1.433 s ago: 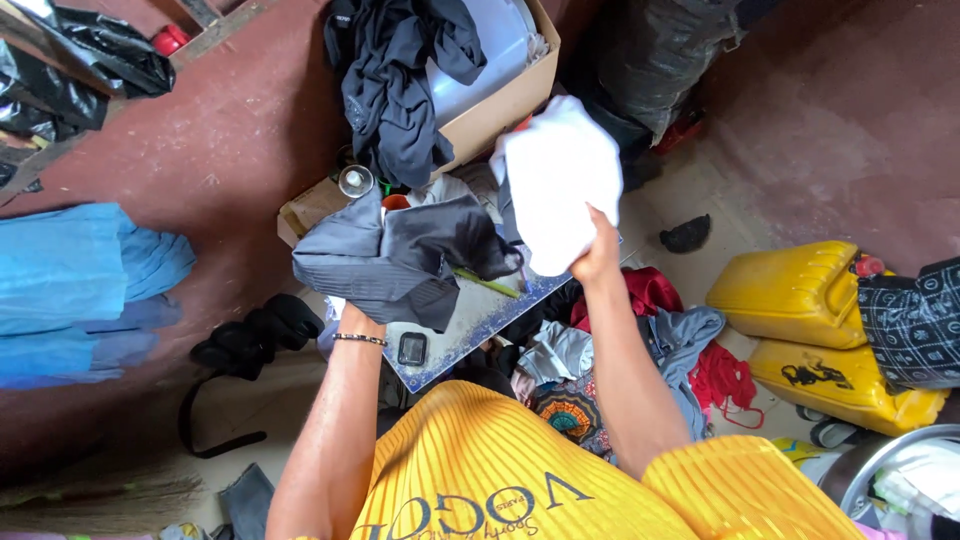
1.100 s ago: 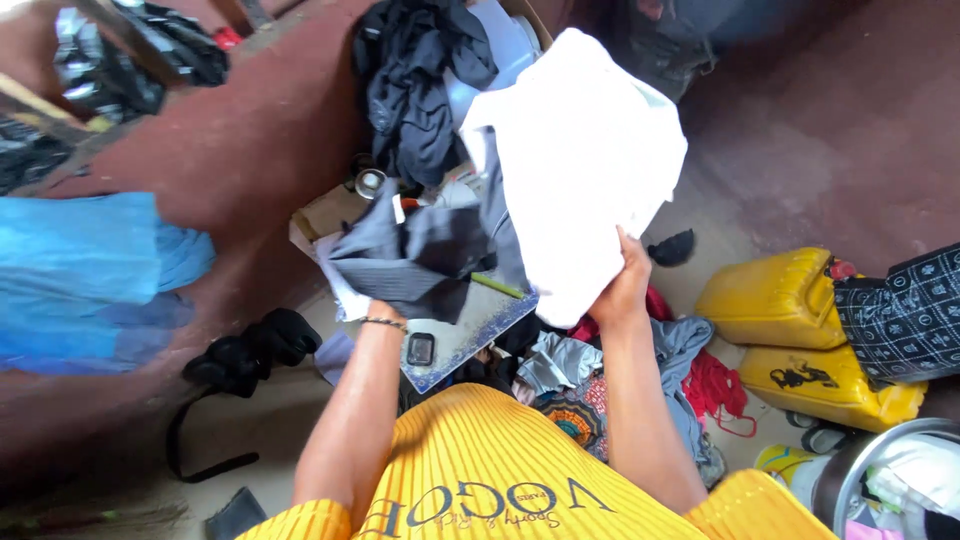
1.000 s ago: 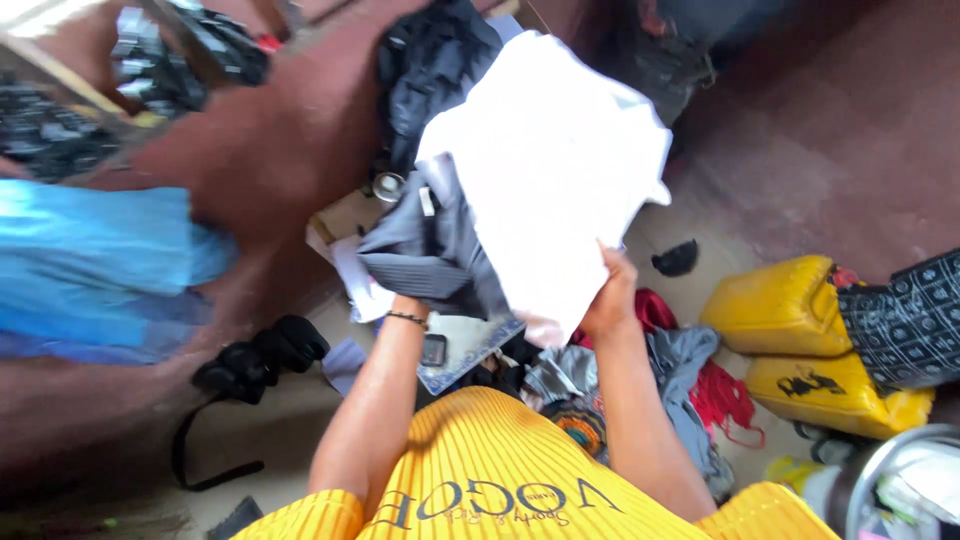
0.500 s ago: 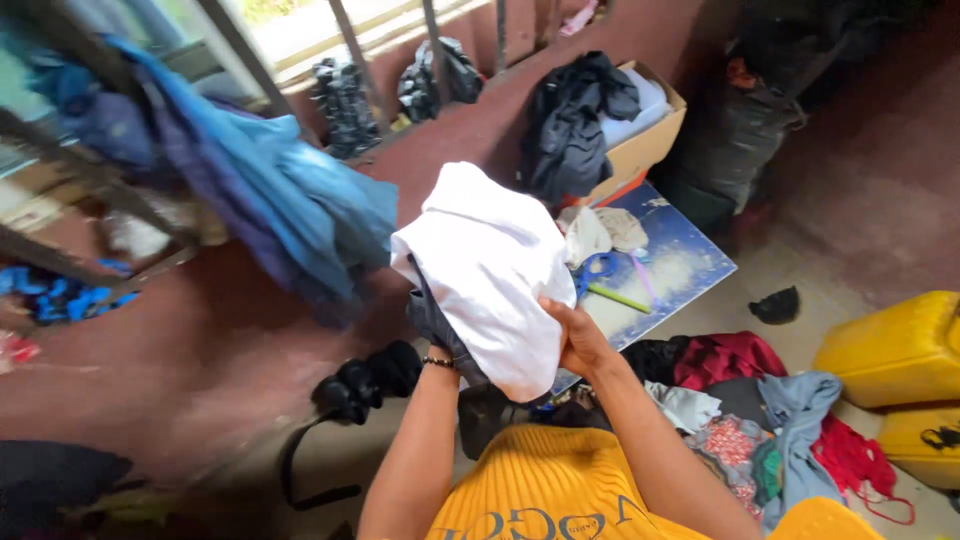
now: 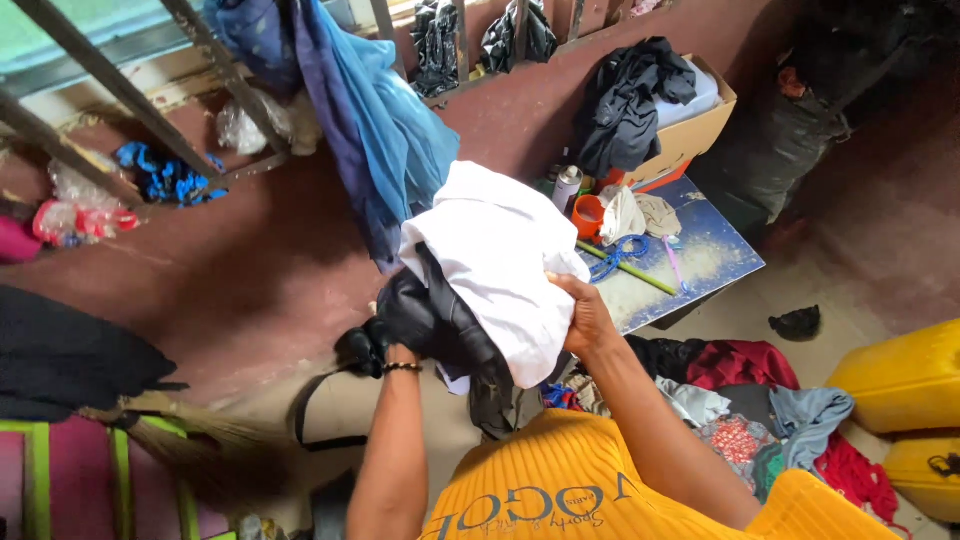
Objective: Sorting and examining various items of clothing in a cluttered room.
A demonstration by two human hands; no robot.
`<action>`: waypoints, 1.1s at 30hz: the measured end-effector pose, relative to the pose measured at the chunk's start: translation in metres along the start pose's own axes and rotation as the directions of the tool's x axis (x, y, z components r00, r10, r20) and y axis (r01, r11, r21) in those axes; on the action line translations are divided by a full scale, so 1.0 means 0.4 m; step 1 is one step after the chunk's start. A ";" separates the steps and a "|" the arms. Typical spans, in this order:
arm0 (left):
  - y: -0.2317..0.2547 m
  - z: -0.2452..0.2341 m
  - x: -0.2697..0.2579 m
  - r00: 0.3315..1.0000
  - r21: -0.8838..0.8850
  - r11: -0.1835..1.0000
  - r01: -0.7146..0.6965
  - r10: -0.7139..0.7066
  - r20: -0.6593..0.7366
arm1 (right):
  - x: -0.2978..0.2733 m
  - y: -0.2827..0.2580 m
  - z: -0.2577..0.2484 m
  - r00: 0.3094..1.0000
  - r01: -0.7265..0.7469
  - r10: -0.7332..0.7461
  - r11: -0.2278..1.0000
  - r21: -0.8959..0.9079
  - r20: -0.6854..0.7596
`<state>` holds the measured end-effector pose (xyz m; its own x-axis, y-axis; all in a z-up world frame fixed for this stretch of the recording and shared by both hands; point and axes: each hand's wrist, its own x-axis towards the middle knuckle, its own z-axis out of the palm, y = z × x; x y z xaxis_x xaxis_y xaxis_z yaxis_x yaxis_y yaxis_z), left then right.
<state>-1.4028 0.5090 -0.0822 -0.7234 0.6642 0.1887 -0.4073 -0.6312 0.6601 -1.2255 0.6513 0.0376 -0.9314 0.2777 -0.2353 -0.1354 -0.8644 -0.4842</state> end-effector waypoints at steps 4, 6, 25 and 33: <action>-0.064 0.019 -0.037 1.000 -0.235 0.972 0.024 -0.020 0.019 | -0.108 -0.031 0.050 0.998 -0.031 0.031 0.999 0.005 0.053; -0.126 -0.003 -0.044 0.999 -0.346 0.937 0.042 -0.031 0.037 | -0.160 -0.032 0.025 0.996 -0.041 0.039 0.999 0.017 0.081; -0.106 0.466 -0.740 0.972 -0.529 0.838 -0.133 0.005 -0.236 | -0.583 0.021 -0.216 0.991 -0.130 0.133 0.937 -0.323 -0.014; 0.044 0.515 -1.012 0.848 -0.204 0.924 -0.325 0.190 -0.494 | -0.637 0.209 -0.161 0.917 -0.373 0.393 0.797 -0.476 -0.060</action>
<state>-1.0020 0.3116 0.0028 -0.9665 0.2456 -0.0741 -0.2544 -0.8804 0.4003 -0.9777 0.5351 0.0030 -0.8877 -0.0603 -0.4565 0.3997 -0.5929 -0.6990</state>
